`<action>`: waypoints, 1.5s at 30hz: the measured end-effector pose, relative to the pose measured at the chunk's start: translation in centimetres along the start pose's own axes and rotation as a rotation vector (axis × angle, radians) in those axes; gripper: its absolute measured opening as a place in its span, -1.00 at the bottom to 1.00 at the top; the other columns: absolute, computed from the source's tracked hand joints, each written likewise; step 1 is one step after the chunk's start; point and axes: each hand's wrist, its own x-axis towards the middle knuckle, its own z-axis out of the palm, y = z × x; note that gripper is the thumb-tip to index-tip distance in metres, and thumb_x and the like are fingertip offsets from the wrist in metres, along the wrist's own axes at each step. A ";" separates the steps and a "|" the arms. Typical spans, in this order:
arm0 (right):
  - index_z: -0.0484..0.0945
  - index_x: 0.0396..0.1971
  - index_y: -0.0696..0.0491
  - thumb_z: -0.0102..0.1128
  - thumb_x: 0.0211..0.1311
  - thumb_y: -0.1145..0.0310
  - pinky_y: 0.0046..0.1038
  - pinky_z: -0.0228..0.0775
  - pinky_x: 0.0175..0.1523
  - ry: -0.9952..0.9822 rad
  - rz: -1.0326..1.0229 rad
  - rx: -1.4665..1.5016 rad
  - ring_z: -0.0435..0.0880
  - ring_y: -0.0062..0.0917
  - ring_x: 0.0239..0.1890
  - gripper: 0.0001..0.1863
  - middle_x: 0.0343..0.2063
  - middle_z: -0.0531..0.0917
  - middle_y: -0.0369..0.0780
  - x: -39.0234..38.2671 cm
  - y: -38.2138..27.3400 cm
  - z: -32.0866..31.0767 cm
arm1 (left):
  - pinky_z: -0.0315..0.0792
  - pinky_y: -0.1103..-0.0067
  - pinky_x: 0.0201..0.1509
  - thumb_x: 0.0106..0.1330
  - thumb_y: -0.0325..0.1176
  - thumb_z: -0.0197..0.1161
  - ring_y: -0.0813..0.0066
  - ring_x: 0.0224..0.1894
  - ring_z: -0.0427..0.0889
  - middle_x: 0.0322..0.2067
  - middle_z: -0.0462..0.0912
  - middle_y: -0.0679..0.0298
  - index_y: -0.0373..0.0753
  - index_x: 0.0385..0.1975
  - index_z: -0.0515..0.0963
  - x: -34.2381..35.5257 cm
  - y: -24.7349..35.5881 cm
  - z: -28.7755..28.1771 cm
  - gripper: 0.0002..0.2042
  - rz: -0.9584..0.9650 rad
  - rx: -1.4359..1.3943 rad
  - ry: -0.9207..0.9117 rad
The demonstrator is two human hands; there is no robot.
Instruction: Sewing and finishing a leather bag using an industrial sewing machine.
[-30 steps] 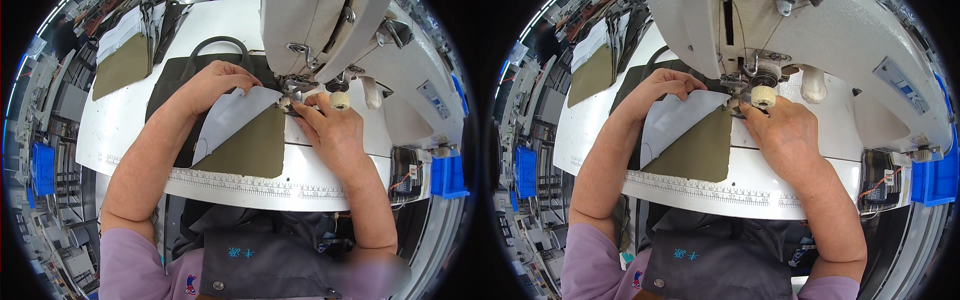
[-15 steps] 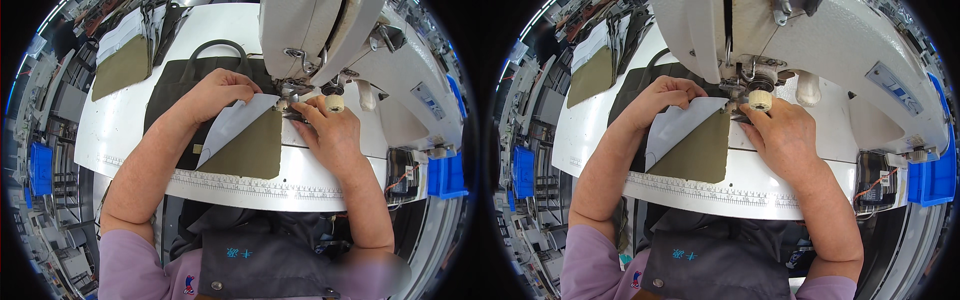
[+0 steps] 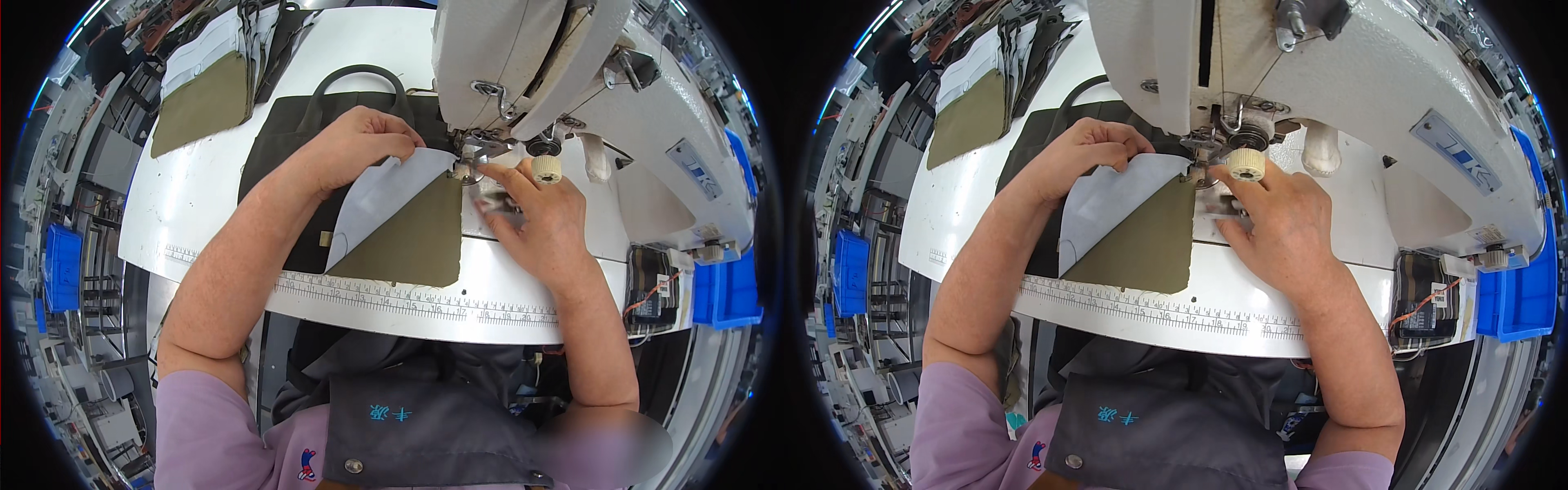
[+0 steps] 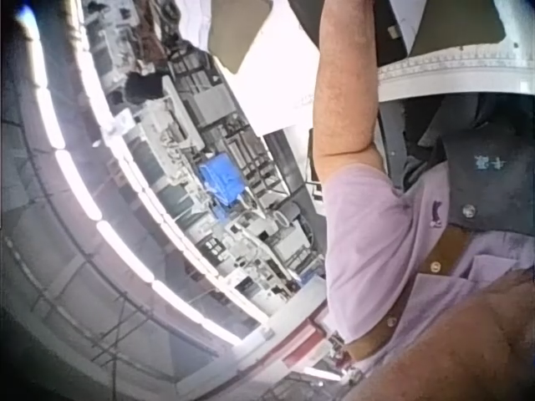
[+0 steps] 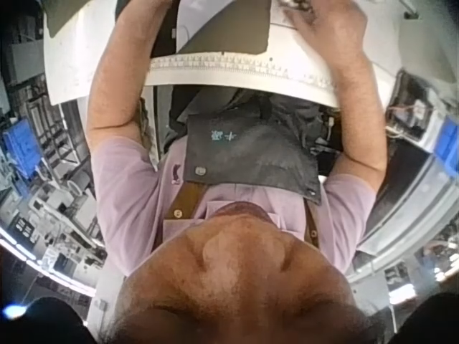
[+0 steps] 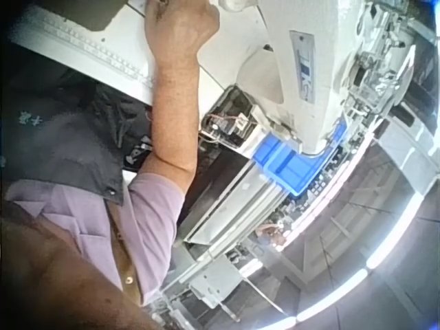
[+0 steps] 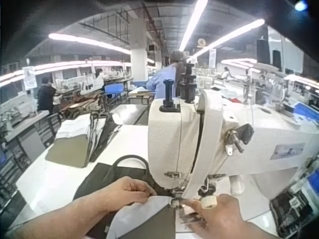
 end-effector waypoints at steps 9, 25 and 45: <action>0.73 0.00 -0.15 0.46 0.10 0.28 -0.32 0.44 -0.37 -0.123 -0.177 0.113 0.61 -0.40 -0.47 -0.60 -0.39 0.56 -0.30 0.5 -1.3 0.7 | 0.39 0.70 -0.16 0.06 -0.47 0.15 0.64 -0.32 0.49 -0.35 0.61 0.30 -0.38 -0.49 0.55 -0.8 -1.1 -2.6 -0.89 -0.002 -0.010 -0.084; 0.74 0.03 -0.20 0.45 0.00 0.35 -0.32 0.46 -0.35 -0.153 -0.301 0.115 0.63 -0.41 -0.44 -0.51 -0.34 0.57 -0.29 0.3 -2.3 0.8 | 0.53 0.32 0.04 0.24 -0.44 0.26 0.21 -0.06 0.68 -0.16 0.70 0.29 -0.25 -0.22 0.60 -4.4 -0.3 -0.8 -0.86 0.591 1.173 0.467; 0.71 -0.06 -0.09 0.46 0.07 0.31 -0.32 0.53 -0.20 -0.093 -0.017 0.154 0.69 -0.30 -0.30 -0.63 -0.26 0.64 -0.25 0.2 0.4 0.8 | 0.34 0.13 0.47 0.21 -0.45 0.37 0.13 0.26 0.57 0.15 0.62 0.18 -0.22 0.02 0.67 -1.4 -3.1 1.8 -0.66 0.803 0.932 0.139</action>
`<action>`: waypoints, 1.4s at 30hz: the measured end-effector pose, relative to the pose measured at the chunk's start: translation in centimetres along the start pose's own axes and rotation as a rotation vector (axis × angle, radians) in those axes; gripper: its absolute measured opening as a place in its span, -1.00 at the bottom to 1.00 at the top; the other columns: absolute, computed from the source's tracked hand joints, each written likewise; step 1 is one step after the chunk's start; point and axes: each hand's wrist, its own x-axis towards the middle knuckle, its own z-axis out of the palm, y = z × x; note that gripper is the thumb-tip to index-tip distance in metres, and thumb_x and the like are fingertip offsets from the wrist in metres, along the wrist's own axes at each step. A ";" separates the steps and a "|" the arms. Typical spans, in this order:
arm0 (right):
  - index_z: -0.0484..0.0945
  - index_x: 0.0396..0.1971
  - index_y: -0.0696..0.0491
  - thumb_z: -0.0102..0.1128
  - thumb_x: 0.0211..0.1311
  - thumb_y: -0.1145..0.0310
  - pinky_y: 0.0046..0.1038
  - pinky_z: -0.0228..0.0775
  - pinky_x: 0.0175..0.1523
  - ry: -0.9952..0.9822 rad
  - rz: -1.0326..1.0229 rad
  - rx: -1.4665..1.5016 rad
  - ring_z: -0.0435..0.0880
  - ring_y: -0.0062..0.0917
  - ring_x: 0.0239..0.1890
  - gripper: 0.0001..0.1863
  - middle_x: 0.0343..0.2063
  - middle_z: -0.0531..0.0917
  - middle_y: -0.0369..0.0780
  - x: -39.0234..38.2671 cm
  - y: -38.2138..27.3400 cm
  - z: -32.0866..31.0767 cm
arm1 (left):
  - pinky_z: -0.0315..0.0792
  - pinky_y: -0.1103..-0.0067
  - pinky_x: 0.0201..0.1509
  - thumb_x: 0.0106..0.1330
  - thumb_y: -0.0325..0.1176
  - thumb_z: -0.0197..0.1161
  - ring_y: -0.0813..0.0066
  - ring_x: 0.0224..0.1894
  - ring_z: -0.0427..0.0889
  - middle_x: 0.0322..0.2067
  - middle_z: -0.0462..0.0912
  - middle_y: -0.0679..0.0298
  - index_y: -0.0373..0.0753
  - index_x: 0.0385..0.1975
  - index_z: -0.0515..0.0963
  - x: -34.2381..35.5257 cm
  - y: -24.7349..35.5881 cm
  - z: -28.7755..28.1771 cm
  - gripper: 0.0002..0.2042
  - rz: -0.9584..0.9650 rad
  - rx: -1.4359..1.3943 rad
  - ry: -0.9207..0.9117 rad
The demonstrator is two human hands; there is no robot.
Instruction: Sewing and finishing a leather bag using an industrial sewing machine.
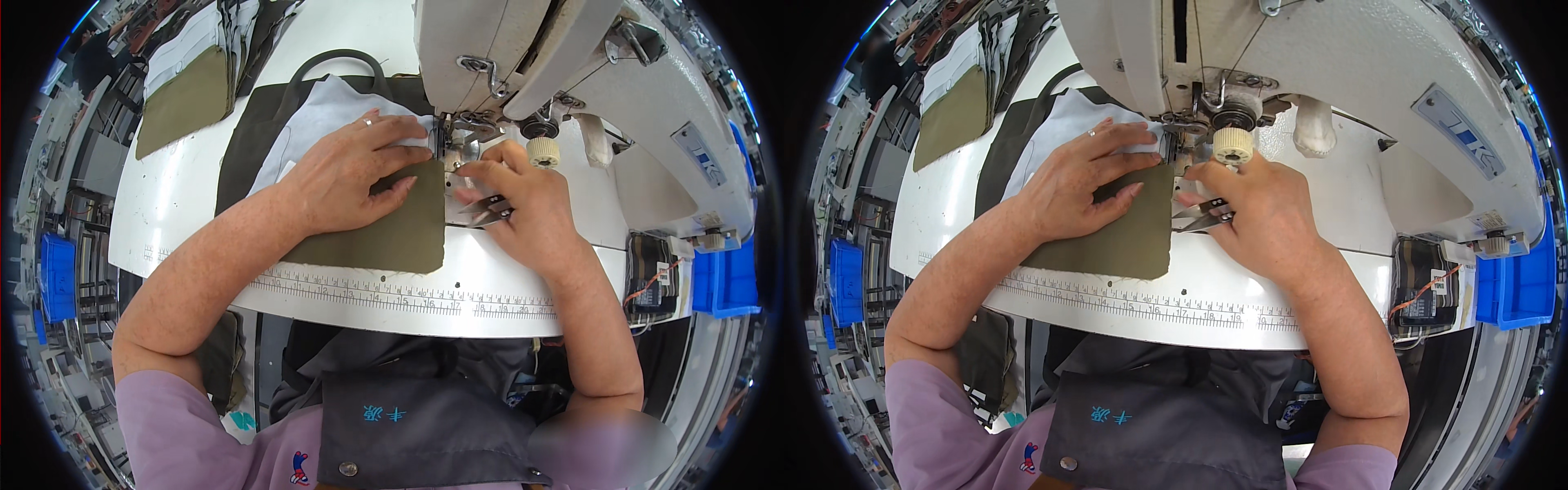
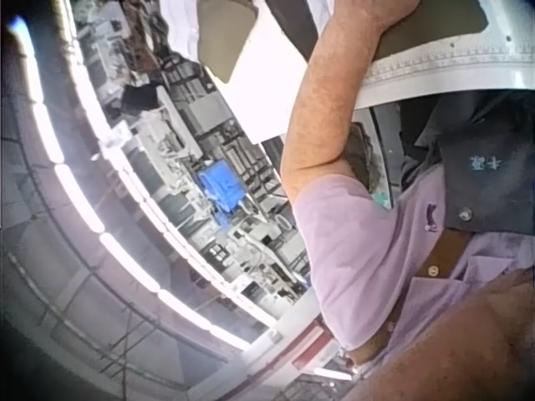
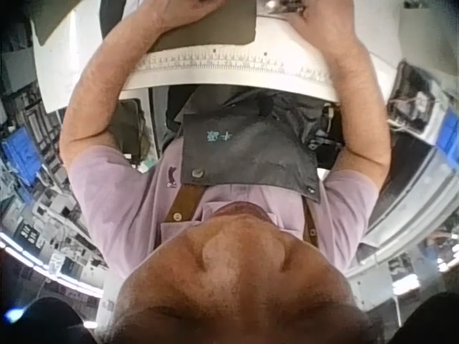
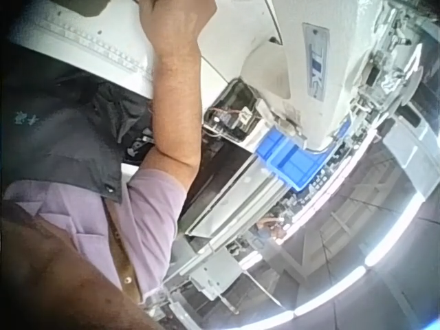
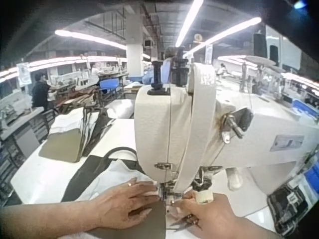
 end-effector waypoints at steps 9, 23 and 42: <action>0.66 -0.05 0.08 0.38 0.32 0.37 -0.57 0.54 -0.10 -0.027 0.443 0.993 0.69 -0.64 -0.24 -0.75 -0.15 0.72 -0.29 0.7 1.5 -0.8 | 0.43 0.32 0.40 0.25 -0.35 0.34 0.24 0.08 0.66 0.07 0.64 0.23 -0.25 -0.06 0.70 1.7 -2.2 0.4 -0.72 0.033 -0.064 -0.016; 0.66 0.11 -0.07 0.31 0.08 0.56 -0.34 0.59 -0.12 -0.078 0.059 -0.002 0.74 -0.35 -0.12 -0.48 -0.03 0.61 -0.27 0.6 -0.4 0.2 | 0.61 0.37 0.17 0.17 -0.41 0.41 0.11 0.03 0.71 0.06 0.67 0.08 -0.31 -0.03 0.72 2.2 -1.6 1.0 -0.66 0.013 -0.099 0.011; 0.67 0.13 -0.13 0.36 -0.06 0.45 -0.34 0.58 -0.25 -0.068 0.057 -0.162 0.73 -0.41 -0.23 -0.39 0.00 0.56 -0.32 0.3 0.0 0.6 | 0.43 0.26 0.44 0.17 -0.44 0.39 0.10 0.06 0.70 -0.01 0.71 0.12 -0.36 -0.05 0.71 1.9 -1.1 1.6 -0.67 0.058 -0.042 0.040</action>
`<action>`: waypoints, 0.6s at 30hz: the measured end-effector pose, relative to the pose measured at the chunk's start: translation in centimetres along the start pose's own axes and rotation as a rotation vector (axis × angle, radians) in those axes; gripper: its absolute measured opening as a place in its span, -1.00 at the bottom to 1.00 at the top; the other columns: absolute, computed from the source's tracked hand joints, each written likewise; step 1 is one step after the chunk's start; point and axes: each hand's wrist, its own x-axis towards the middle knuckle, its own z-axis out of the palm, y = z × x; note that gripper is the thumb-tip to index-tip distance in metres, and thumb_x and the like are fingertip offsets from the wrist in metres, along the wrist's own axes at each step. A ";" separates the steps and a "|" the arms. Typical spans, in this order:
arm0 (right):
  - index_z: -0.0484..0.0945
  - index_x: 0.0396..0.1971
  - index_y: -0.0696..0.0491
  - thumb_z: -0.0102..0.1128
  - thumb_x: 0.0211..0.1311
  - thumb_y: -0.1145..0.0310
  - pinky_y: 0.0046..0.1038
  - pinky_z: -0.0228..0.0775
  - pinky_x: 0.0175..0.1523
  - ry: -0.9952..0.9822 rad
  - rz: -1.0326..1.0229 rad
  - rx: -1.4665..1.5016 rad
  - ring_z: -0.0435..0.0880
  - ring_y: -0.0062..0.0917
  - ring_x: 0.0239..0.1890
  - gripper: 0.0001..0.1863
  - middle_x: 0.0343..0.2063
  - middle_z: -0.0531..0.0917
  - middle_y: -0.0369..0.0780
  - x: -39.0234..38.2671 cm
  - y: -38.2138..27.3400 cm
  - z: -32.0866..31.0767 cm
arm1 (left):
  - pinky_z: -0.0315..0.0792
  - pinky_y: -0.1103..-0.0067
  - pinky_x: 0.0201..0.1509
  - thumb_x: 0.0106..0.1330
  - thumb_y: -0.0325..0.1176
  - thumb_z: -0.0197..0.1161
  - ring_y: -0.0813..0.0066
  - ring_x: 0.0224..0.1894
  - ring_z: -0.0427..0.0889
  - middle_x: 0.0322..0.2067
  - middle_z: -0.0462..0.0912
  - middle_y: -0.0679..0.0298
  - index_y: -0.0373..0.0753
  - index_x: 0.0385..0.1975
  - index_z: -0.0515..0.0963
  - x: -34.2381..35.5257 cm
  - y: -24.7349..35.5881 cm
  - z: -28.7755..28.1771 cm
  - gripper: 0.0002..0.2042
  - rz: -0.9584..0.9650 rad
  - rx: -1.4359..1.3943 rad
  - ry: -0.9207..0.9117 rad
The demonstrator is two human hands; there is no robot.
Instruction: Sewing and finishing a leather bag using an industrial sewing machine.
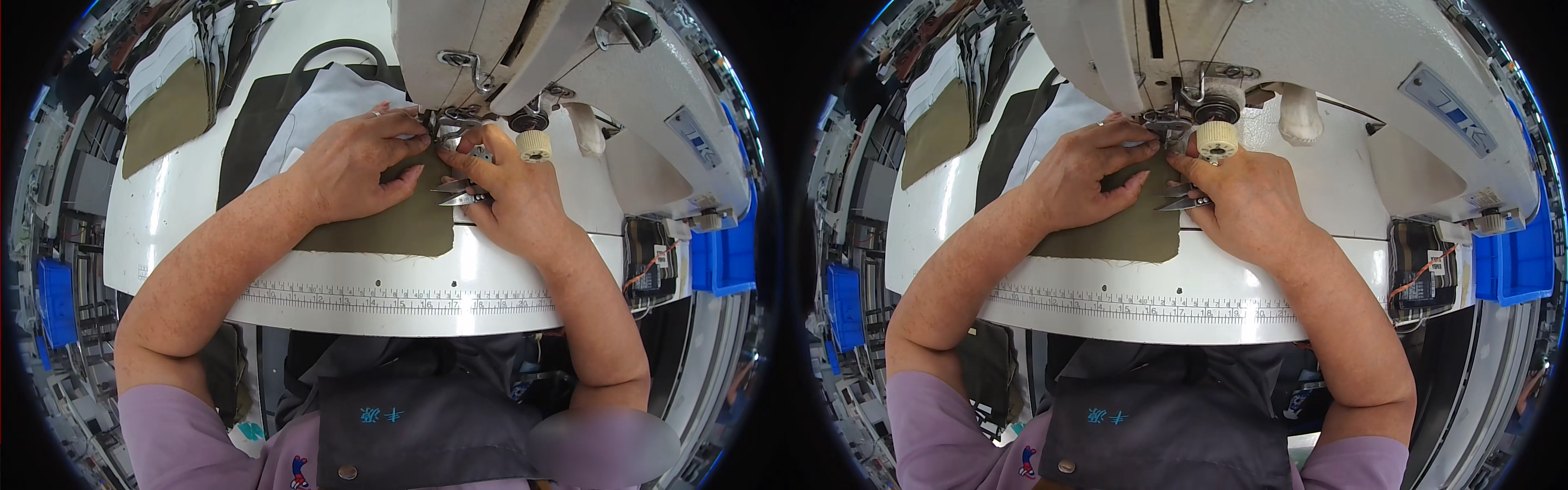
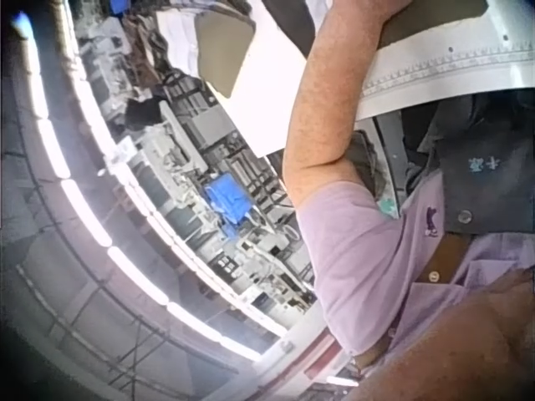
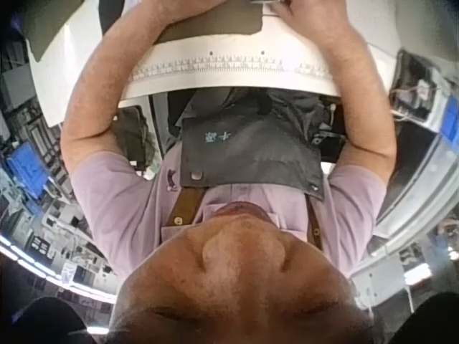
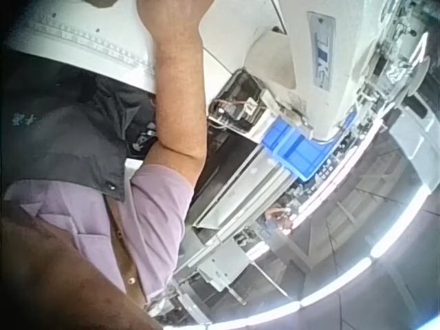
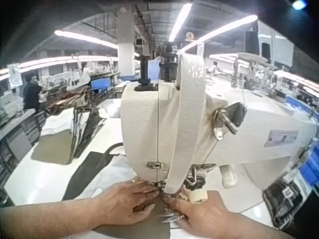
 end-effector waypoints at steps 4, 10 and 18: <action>0.66 0.15 -0.17 0.35 -0.07 0.45 -0.33 0.58 -0.25 -0.038 0.017 -0.006 0.72 -0.42 -0.26 -0.37 -0.02 0.55 -0.33 0.0 0.1 0.0 | 0.42 0.25 0.44 0.17 -0.44 0.39 0.09 0.06 0.70 -0.01 0.71 0.11 -0.35 -0.05 0.71 0.0 0.2 0.3 -0.68 0.013 0.028 0.038; 0.66 0.16 -0.18 0.35 -0.06 0.45 -0.31 0.59 -0.22 -0.043 0.023 -0.006 0.72 -0.40 -0.25 -0.37 -0.01 0.54 -0.32 0.0 0.0 -0.2 | 0.42 0.25 0.44 0.18 -0.43 0.39 0.09 0.08 0.68 0.00 0.71 0.11 -0.36 -0.05 0.71 0.2 -0.3 -0.2 -0.68 0.000 -0.008 -0.020; 0.70 0.09 -0.14 0.43 0.04 0.30 -0.20 0.55 -0.28 0.052 -0.044 0.061 0.72 -0.23 -0.40 -0.49 -0.49 0.70 -0.18 0.1 0.0 -0.1 | 0.53 0.32 0.31 0.16 -0.42 0.39 0.13 0.06 0.69 -0.01 0.71 0.13 -0.35 -0.04 0.71 0.0 -0.8 -0.2 -0.66 0.032 0.014 -0.013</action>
